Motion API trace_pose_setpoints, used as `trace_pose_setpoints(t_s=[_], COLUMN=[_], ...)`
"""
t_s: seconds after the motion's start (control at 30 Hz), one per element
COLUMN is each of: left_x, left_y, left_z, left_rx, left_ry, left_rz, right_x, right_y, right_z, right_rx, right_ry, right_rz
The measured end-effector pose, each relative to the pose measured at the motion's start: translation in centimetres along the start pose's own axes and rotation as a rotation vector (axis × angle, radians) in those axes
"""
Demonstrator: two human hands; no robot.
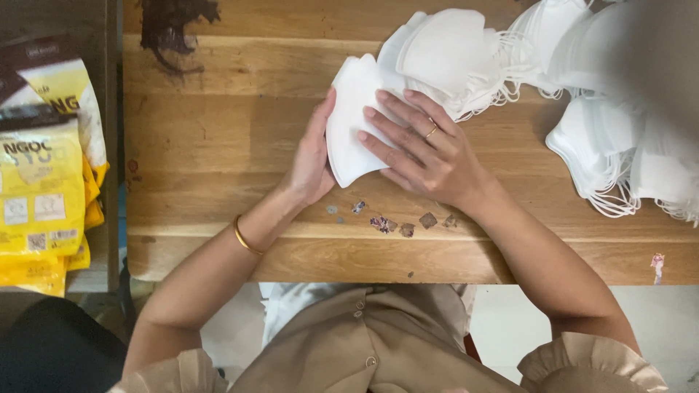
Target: Manually inspecting and packaging individual white face masks into yellow plastic envelopes on a wooden workbench.
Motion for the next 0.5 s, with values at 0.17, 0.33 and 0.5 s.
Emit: trace_pose_setpoints(t_s=[0.17,0.33,0.5], left_x=[-0.6,-0.16,0.03], left_y=[-0.34,0.03,0.16], left_z=[-0.15,-0.59,-0.82], left_rx=[0.016,-0.064,-0.071], left_ry=[-0.001,0.019,-0.068], left_rz=[-0.096,-0.068,-0.076], right_x=[-0.02,0.12,0.4], right_y=[-0.57,-0.67,-0.47], right_z=[0.51,0.61,0.76], right_rx=[-0.022,-0.036,-0.04], right_ry=[-0.046,-0.139,-0.128], right_rz=[-0.007,0.046,0.089])
Point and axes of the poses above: each hand's wrist, its own y-axis away from the middle knuckle, its own x-axis out of the palm, z = x × y, the point moved 5 cm from there along -y, towards the middle knuckle, and after that the axes turned 5 degrees about -y, right-handed, at the moved point
